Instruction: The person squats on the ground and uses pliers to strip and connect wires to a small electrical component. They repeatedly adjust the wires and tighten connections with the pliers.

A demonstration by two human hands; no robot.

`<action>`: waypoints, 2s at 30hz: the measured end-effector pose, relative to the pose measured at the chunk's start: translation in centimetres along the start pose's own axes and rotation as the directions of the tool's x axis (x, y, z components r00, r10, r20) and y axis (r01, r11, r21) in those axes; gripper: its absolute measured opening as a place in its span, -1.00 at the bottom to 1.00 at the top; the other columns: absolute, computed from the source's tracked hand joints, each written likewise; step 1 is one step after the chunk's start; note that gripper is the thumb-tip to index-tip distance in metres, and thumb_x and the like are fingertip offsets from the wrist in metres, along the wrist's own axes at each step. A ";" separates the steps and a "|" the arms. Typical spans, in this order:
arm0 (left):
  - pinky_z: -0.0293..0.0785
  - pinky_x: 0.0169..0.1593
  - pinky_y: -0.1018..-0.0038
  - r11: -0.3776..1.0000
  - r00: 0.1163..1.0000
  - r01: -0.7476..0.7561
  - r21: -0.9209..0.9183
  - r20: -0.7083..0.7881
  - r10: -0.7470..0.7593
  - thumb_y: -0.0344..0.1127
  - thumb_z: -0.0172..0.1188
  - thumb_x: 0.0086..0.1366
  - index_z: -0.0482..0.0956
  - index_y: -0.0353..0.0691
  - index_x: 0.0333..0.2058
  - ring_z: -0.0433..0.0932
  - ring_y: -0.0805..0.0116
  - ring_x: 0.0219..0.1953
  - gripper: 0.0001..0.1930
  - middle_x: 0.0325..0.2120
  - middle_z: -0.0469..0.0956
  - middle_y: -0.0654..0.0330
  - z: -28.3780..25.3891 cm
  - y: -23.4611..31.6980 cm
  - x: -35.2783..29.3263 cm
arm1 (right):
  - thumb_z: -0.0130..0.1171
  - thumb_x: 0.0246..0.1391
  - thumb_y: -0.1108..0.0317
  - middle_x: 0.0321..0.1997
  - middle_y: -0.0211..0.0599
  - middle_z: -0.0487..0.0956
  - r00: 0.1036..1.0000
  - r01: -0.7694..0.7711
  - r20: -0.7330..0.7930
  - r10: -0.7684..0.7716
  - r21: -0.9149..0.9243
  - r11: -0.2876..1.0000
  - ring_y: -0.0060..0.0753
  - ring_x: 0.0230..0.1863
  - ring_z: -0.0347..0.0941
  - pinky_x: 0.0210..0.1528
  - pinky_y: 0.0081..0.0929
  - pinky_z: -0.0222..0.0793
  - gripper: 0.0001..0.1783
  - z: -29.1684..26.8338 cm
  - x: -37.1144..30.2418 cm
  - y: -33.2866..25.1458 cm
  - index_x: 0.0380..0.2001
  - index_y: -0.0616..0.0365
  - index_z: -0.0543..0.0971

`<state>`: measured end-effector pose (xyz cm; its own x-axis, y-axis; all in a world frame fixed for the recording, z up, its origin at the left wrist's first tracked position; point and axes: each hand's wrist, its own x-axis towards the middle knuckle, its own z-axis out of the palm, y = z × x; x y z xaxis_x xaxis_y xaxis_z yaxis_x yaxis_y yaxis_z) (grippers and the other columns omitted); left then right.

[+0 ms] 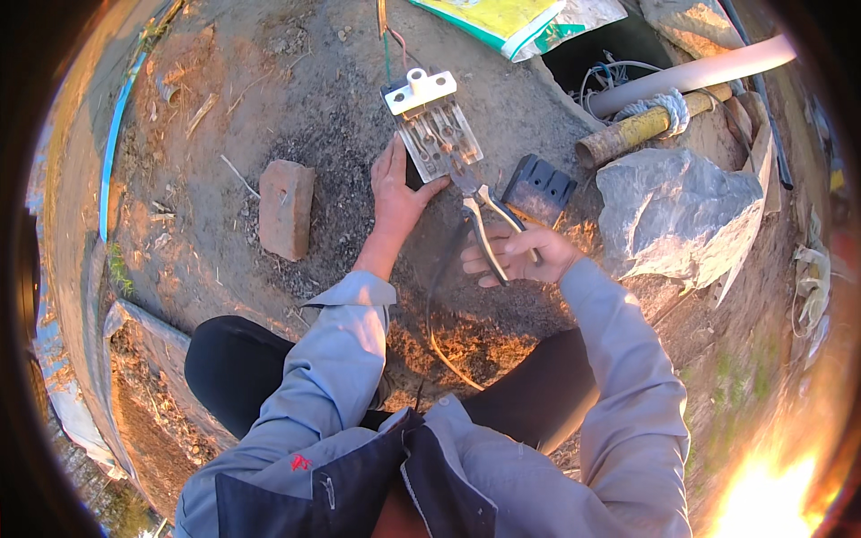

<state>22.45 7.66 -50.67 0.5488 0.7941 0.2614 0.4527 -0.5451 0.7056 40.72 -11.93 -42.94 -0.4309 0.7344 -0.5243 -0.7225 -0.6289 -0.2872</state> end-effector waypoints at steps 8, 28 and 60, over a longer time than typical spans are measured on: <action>0.15 0.36 0.12 0.999 0.999 0.028 0.030 0.028 -0.029 -0.08 0.55 -0.08 0.14 -0.30 0.39 0.25 -0.11 0.29 0.10 0.29 0.29 -0.10 0.4 -0.2 -0.5 | 0.26 0.16 0.18 -0.07 -0.20 0.58 0.973 0.194 -0.129 -0.191 0.010 0.981 -0.26 -0.11 0.56 -0.06 -0.15 0.55 -0.39 1.5 3.3 4.5 0.21 0.16 0.35; 0.20 0.33 0.11 1.000 1.000 0.015 0.011 -0.021 -0.015 -0.11 0.60 -0.13 0.22 -0.34 0.34 0.29 -0.10 0.28 0.08 0.28 0.32 -0.06 -0.2 0.5 -0.1 | 0.18 -0.07 0.44 0.33 0.20 0.37 0.997 0.058 -0.056 -0.058 0.001 0.998 0.11 0.33 0.37 0.34 0.10 0.32 -0.13 1.5 0.9 0.8 0.38 0.24 0.19; 0.12 0.37 0.11 0.999 0.999 0.028 0.025 0.039 -0.029 -0.02 0.57 -0.10 0.12 -0.31 0.40 0.21 -0.12 0.32 0.15 0.31 0.25 -0.12 0.4 -0.2 -0.2 | 0.11 0.24 0.04 -0.20 -0.20 0.58 0.999 -0.039 0.019 0.038 0.068 0.997 -0.25 -0.22 0.55 -0.21 -0.16 0.50 -0.60 -0.8 1.1 0.3 -0.04 0.11 0.47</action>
<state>22.55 7.50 -51.11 0.5621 0.7986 0.2152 0.4853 -0.5291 0.6961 40.48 -11.54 -44.24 -0.4682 0.7146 -0.5197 -0.7401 -0.6385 -0.2111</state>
